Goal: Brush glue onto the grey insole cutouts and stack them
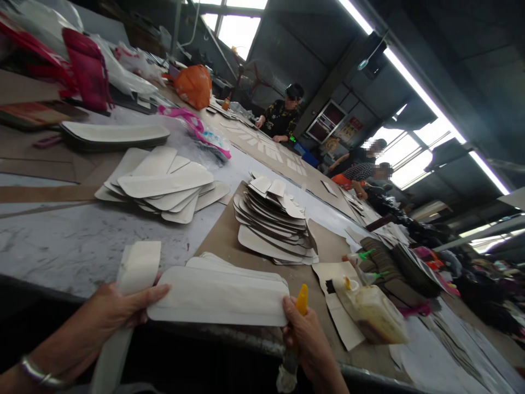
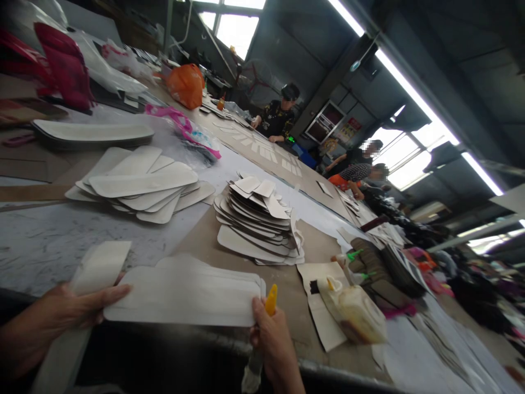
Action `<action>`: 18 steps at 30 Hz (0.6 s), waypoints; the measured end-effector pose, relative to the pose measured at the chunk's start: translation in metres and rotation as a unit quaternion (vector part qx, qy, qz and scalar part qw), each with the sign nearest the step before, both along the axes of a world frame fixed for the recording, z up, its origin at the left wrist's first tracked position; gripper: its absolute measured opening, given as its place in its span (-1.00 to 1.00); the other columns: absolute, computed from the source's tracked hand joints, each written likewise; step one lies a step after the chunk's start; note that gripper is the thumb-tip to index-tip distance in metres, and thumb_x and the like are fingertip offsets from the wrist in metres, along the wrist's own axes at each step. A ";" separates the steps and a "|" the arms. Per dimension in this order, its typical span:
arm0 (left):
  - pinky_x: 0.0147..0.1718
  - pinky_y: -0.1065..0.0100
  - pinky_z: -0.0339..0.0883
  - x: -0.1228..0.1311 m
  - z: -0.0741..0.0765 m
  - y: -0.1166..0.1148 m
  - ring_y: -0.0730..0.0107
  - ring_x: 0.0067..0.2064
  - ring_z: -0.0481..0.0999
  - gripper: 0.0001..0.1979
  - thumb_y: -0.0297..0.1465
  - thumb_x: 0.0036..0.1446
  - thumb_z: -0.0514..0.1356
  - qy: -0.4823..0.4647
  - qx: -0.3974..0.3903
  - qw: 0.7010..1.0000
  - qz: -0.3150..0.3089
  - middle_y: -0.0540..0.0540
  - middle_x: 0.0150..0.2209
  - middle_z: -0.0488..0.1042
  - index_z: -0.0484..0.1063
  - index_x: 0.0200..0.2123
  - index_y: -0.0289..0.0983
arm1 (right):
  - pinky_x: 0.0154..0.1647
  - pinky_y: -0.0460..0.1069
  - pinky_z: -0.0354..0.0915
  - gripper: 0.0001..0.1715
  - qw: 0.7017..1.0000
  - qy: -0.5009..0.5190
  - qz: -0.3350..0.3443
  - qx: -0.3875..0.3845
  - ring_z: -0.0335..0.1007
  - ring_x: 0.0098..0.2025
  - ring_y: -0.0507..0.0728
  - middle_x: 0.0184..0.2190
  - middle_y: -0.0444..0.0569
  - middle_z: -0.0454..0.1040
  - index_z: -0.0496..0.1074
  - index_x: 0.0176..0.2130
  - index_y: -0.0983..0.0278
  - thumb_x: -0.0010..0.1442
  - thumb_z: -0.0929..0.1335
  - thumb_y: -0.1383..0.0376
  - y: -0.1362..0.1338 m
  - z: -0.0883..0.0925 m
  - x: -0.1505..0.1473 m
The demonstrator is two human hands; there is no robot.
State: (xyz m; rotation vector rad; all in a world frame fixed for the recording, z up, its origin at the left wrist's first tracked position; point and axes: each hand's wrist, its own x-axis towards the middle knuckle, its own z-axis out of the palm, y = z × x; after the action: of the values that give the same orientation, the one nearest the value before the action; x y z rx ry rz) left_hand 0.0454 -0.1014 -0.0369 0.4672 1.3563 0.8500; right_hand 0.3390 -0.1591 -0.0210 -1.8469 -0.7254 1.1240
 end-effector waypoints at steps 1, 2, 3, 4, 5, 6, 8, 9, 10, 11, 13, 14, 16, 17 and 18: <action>-0.64 0.61 0.24 0.000 0.000 -0.001 0.56 -0.57 0.36 -0.36 -0.19 -0.59 0.46 0.001 0.002 1.000 0.002 0.13 -0.59 0.48 0.42 -0.32 -0.32 | -0.75 -0.22 -0.08 -0.34 1.000 0.004 0.000 0.006 -0.03 -0.73 -0.15 -0.70 -0.32 0.08 0.25 -0.46 0.28 -0.24 0.41 -0.20 -0.001 0.004 -0.002; -0.64 0.61 0.24 0.001 0.000 -0.002 0.57 -0.58 0.34 -0.37 -0.19 -0.58 0.46 0.005 0.008 1.000 0.001 0.14 -0.60 0.47 0.43 -0.34 -0.32 | -0.75 -0.22 -0.09 -0.35 1.000 -0.001 -0.001 0.010 -0.04 -0.72 -0.15 -0.70 -0.33 0.07 0.25 -0.44 0.29 -0.23 0.42 -0.18 -0.002 0.008 -0.004; -0.63 0.61 0.24 0.000 -0.002 -0.002 0.57 -0.58 0.34 -0.40 -0.19 -0.56 0.45 0.011 0.017 1.000 -0.002 0.14 -0.62 0.45 0.43 -0.34 -0.31 | -0.75 -0.23 -0.10 -0.36 1.000 -0.012 -0.003 0.011 -0.04 -0.72 -0.15 -0.70 -0.33 0.07 0.25 -0.45 0.30 -0.21 0.42 -0.17 -0.002 0.012 -0.006; -0.62 0.61 0.24 0.000 -0.003 -0.003 0.57 -0.58 0.33 -0.43 -0.19 -0.52 0.45 0.019 0.031 0.999 -0.006 0.15 -0.65 0.43 0.43 -0.35 -0.31 | -0.74 -0.23 -0.11 -0.38 1.000 -0.023 -0.004 0.012 -0.05 -0.71 -0.15 -0.70 -0.33 0.06 0.26 -0.45 0.30 -0.19 0.41 -0.16 -0.002 0.016 -0.007; -0.61 0.61 0.24 0.000 -0.005 -0.004 0.56 -0.58 0.32 -0.46 -0.19 -0.49 0.44 0.029 0.045 0.999 -0.010 0.16 -0.67 0.40 0.44 -0.37 -0.32 | -0.73 -0.22 -0.12 -0.40 0.999 -0.033 -0.003 0.017 -0.06 -0.71 -0.15 -0.70 -0.33 0.04 0.26 -0.46 0.30 -0.17 0.41 -0.15 -0.003 0.018 -0.009; -0.60 0.61 0.23 -0.001 -0.008 -0.004 0.55 -0.58 0.31 -0.48 -0.18 -0.47 0.43 0.038 0.057 0.998 -0.012 0.16 -0.70 0.37 0.44 -0.38 -0.32 | -0.72 -0.22 -0.12 -0.42 0.999 -0.040 -0.002 0.023 -0.06 -0.70 -0.15 -0.70 -0.33 0.04 0.26 -0.46 0.31 -0.14 0.40 -0.14 -0.003 0.020 -0.010; -0.60 0.59 0.22 -0.002 -0.012 -0.005 0.53 -0.58 0.31 -0.50 -0.17 -0.45 0.42 0.054 0.070 0.996 -0.012 0.15 -0.73 0.34 0.45 -0.39 -0.33 | -0.71 -0.21 -0.12 -0.44 0.998 -0.051 -0.003 0.029 -0.07 -0.69 -0.15 -0.70 -0.33 0.04 0.27 -0.46 0.31 -0.13 0.40 -0.11 -0.004 0.023 -0.012; -0.60 0.57 0.22 -0.002 -0.013 -0.005 0.51 -0.58 0.31 -0.50 -0.17 -0.45 0.42 0.057 0.071 0.996 -0.012 0.15 -0.74 0.33 0.45 -0.39 -0.32 | -0.71 -0.21 -0.12 -0.45 0.998 -0.054 -0.004 0.031 -0.07 -0.69 -0.15 -0.70 -0.32 0.04 0.27 -0.46 0.31 -0.13 0.40 -0.11 -0.004 0.024 -0.012; -0.61 0.56 0.22 -0.002 -0.013 -0.005 0.51 -0.59 0.30 -0.50 -0.17 -0.45 0.41 0.059 0.074 0.995 -0.014 0.15 -0.74 0.32 0.44 -0.40 -0.32 | -0.71 -0.21 -0.13 -0.45 0.998 -0.056 -0.007 0.032 -0.07 -0.69 -0.14 -0.70 -0.32 0.04 0.27 -0.46 0.31 -0.13 0.41 -0.10 -0.005 0.024 -0.013; -0.61 0.55 0.21 -0.003 -0.013 -0.005 0.51 -0.59 0.29 -0.51 -0.17 -0.44 0.41 0.061 0.076 0.995 -0.016 0.15 -0.74 0.32 0.44 -0.41 -0.32 | -0.71 -0.21 -0.13 -0.45 0.998 -0.054 -0.011 0.033 -0.07 -0.69 -0.14 -0.70 -0.32 0.04 0.26 -0.47 0.31 -0.14 0.41 -0.09 -0.005 0.025 -0.013; -0.59 0.54 0.20 -0.003 -0.011 -0.006 0.52 -0.59 0.29 -0.54 -0.19 -0.41 0.41 0.059 0.077 0.995 -0.022 0.14 -0.71 0.35 0.44 -0.40 -0.33 | -0.71 -0.20 -0.14 -0.46 0.998 -0.044 -0.013 0.042 -0.08 -0.69 -0.14 -0.70 -0.33 0.04 0.23 -0.49 0.30 -0.15 0.42 -0.08 -0.006 0.027 -0.014; -0.59 0.54 0.20 -0.003 -0.009 -0.006 0.52 -0.58 0.28 -0.55 -0.21 -0.39 0.41 0.055 0.072 0.996 -0.023 0.13 -0.69 0.36 0.44 -0.40 -0.33 | -0.72 -0.20 -0.15 -0.46 0.998 -0.038 -0.010 0.049 -0.09 -0.69 -0.14 -0.70 -0.33 0.03 0.23 -0.49 0.30 -0.15 0.43 -0.07 -0.007 0.028 -0.014; -0.57 0.54 0.20 -0.003 -0.007 -0.007 0.52 -0.57 0.29 -0.56 -0.24 -0.35 0.40 0.044 0.060 0.997 -0.026 0.12 -0.64 0.40 0.44 -0.36 -0.33 | -0.72 -0.20 -0.15 -0.47 0.998 -0.029 -0.010 0.058 -0.10 -0.70 -0.15 -0.70 -0.33 0.03 0.24 -0.48 0.30 -0.14 0.43 -0.06 -0.007 0.029 -0.015; -0.56 0.53 0.21 -0.003 -0.007 -0.007 0.51 -0.55 0.30 -0.56 -0.25 -0.34 0.40 0.037 0.055 0.997 -0.025 0.11 -0.62 0.42 0.44 -0.34 -0.33 | -0.72 -0.21 -0.15 -0.47 0.998 -0.025 -0.014 0.060 -0.11 -0.70 -0.15 -0.70 -0.34 0.03 0.24 -0.47 0.30 -0.14 0.43 -0.06 -0.007 0.029 -0.016; -0.55 0.53 0.22 -0.003 -0.007 -0.006 0.50 -0.54 0.31 -0.55 -0.24 -0.34 0.40 0.031 0.052 0.998 -0.026 0.11 -0.60 0.43 0.44 -0.33 -0.32 | -0.72 -0.21 -0.15 -0.47 0.998 -0.022 -0.018 0.062 -0.11 -0.71 -0.15 -0.70 -0.34 0.03 0.25 -0.46 0.30 -0.14 0.43 -0.06 -0.006 0.030 -0.017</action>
State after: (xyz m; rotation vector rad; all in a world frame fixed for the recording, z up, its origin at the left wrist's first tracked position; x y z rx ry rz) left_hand 0.0429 -0.1078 -0.0440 0.6115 1.3550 0.8717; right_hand 0.3225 -0.1654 0.0085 -1.7783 -0.7664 0.9967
